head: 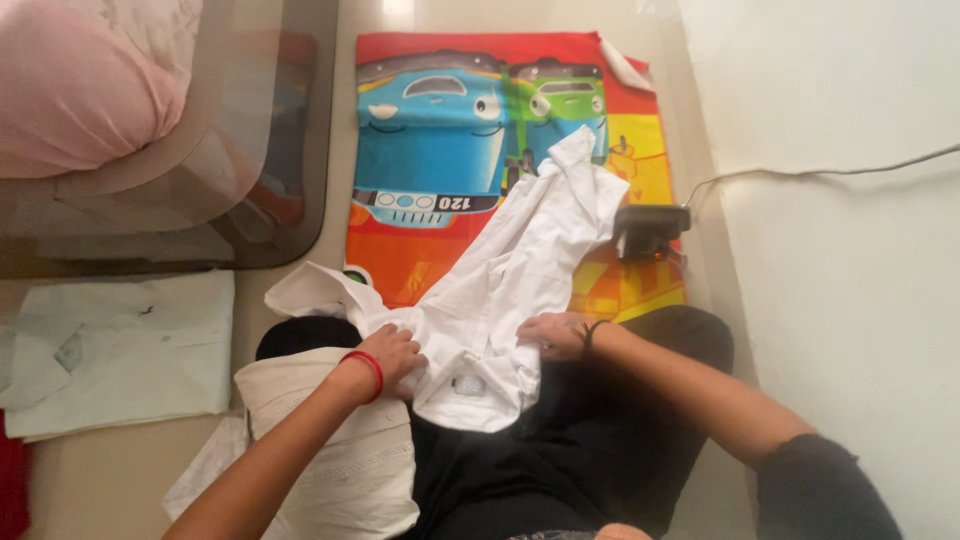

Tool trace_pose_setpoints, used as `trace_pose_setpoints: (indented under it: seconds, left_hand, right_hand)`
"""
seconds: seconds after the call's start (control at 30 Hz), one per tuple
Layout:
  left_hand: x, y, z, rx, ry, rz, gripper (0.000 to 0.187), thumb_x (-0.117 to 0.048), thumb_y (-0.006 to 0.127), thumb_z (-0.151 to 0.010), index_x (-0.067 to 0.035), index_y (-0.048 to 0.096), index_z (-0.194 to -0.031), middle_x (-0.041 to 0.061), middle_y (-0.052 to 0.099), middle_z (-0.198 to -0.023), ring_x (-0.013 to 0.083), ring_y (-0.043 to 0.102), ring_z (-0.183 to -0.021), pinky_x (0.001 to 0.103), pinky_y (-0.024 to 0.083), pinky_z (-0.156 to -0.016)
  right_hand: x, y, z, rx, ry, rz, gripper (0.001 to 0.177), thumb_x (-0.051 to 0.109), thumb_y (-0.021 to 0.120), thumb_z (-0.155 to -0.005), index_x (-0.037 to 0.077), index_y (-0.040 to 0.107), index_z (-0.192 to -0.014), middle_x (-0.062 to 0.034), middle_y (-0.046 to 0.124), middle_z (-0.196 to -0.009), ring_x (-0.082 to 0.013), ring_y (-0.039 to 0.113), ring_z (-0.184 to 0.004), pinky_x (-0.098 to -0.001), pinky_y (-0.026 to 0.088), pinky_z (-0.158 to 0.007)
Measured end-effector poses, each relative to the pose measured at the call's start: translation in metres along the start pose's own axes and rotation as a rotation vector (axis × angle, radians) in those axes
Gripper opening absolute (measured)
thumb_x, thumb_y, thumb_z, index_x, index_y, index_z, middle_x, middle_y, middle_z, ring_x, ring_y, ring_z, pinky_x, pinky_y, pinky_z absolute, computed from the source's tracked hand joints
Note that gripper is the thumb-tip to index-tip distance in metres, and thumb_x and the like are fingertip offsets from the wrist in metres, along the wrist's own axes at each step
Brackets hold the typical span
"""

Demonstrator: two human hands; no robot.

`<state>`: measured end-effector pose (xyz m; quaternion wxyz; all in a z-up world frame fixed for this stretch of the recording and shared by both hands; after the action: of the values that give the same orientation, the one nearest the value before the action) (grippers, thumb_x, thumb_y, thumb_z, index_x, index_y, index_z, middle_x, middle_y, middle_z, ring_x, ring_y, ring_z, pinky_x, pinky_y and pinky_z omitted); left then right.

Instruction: The person irons a white shirt using a handheld iron on a colorful mat placed on the floor, pressing the iron across the sleeves and main body of the garment.

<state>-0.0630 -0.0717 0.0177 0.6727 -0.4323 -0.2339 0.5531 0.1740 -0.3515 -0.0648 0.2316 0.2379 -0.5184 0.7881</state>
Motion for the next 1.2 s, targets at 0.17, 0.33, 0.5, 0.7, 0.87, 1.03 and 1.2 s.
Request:
trace_pose_setpoints:
  seconds: [0.17,0.33,0.5,0.7,0.87,1.03,1.2]
  left_hand:
    - [0.017,0.0,0.001,-0.016,-0.121,0.01,0.023,-0.029,0.068,-0.087,-0.02,0.074,-0.107,0.006,0.07,-0.109,0.0276,0.064,-0.11,0.046,0.051,-0.095]
    - [0.058,-0.086,0.083,-0.821,-0.393,0.099,0.02,-0.006,0.057,-0.087,-0.015,0.073,-0.097,0.011,0.071,-0.089,0.0303,0.069,-0.09,0.044,0.057,-0.075]
    - [0.077,-0.18,0.14,-1.488,-0.616,0.543,0.013,-0.006,0.056,-0.113,-0.003,0.068,-0.111,0.01,0.068,-0.093,0.017,0.06,-0.067,0.029,0.047,-0.059]
    - [0.054,-0.156,-0.018,-0.882,-0.126,0.707,0.14,-0.052,0.097,-0.06,-0.003,0.011,-0.161,0.028,0.032,-0.16,0.0407,0.036,-0.147,0.048,0.033,-0.116]
    - [0.012,-0.085,-0.105,-0.925,-0.473,0.757,0.136,-0.054,0.091,-0.069,-0.009,0.007,-0.166,0.024,0.038,-0.158,0.0431,0.058,-0.131,0.048,0.057,-0.097]
    - [-0.003,-0.078,-0.134,-1.05,-0.627,0.761,0.124,-0.043,0.09,-0.06,-0.007,0.02,-0.156,0.025,0.019,-0.166,0.0408,0.068,-0.11,0.044,0.061,-0.068]
    - [-0.002,-0.092,-0.144,-1.447,-0.559,0.537,0.067,-0.033,0.082,-0.075,-0.005,0.059,-0.132,0.022,0.03,-0.166,0.0306,0.075,-0.107,0.033,0.064,-0.066]
  right_hand:
    - [0.023,-0.035,0.005,-0.406,0.231,-0.452,0.051,0.002,0.048,-0.084,0.012,0.065,-0.131,-0.0114,0.076,-0.109,-0.0239,0.073,-0.09,-0.0353,0.059,-0.086]
    - [0.086,-0.157,0.046,-0.678,0.026,-0.369,0.034,0.008,0.051,-0.096,0.007,0.066,-0.127,-0.0101,0.075,-0.106,-0.0187,0.071,-0.095,-0.0342,0.056,-0.084]
    - [0.135,-0.279,0.081,-0.93,0.107,-0.444,0.034,0.007,0.05,-0.1,0.008,0.068,-0.129,-0.0043,0.075,-0.102,-0.0099,0.068,-0.081,-0.0266,0.056,-0.067]
    - [0.165,-0.322,0.06,-1.027,-0.026,-0.248,0.027,0.007,0.057,-0.101,0.006,0.072,-0.124,-0.0033,0.073,-0.087,-0.0078,0.067,-0.07,-0.0263,0.055,-0.061]
    - [0.164,-0.311,0.048,-1.177,-0.027,-0.098,0.014,0.01,0.068,-0.104,0.003,0.074,-0.114,-0.0022,0.075,-0.085,-0.0071,0.069,-0.073,-0.0233,0.054,-0.064]
    - [0.161,-0.302,0.046,-1.216,-0.118,-0.724,0.013,0.009,0.062,-0.105,0.002,0.065,-0.096,-0.0016,0.067,-0.077,-0.0041,0.058,-0.062,-0.0199,0.045,-0.054]
    - [0.179,-0.292,0.049,-1.188,-0.138,-0.673,0.01,0.007,0.065,-0.1,0.004,0.063,-0.091,-0.0024,0.067,-0.074,-0.0042,0.06,-0.061,-0.0197,0.047,-0.054]
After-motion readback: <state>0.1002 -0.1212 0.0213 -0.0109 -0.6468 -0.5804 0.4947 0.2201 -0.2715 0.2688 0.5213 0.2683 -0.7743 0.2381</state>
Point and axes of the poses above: each hand's wrist, its own z-axis away from the middle knuckle, its own y-axis out of the palm, x = y × z, the point moved 1 cm from there along -z, towards the middle knuckle
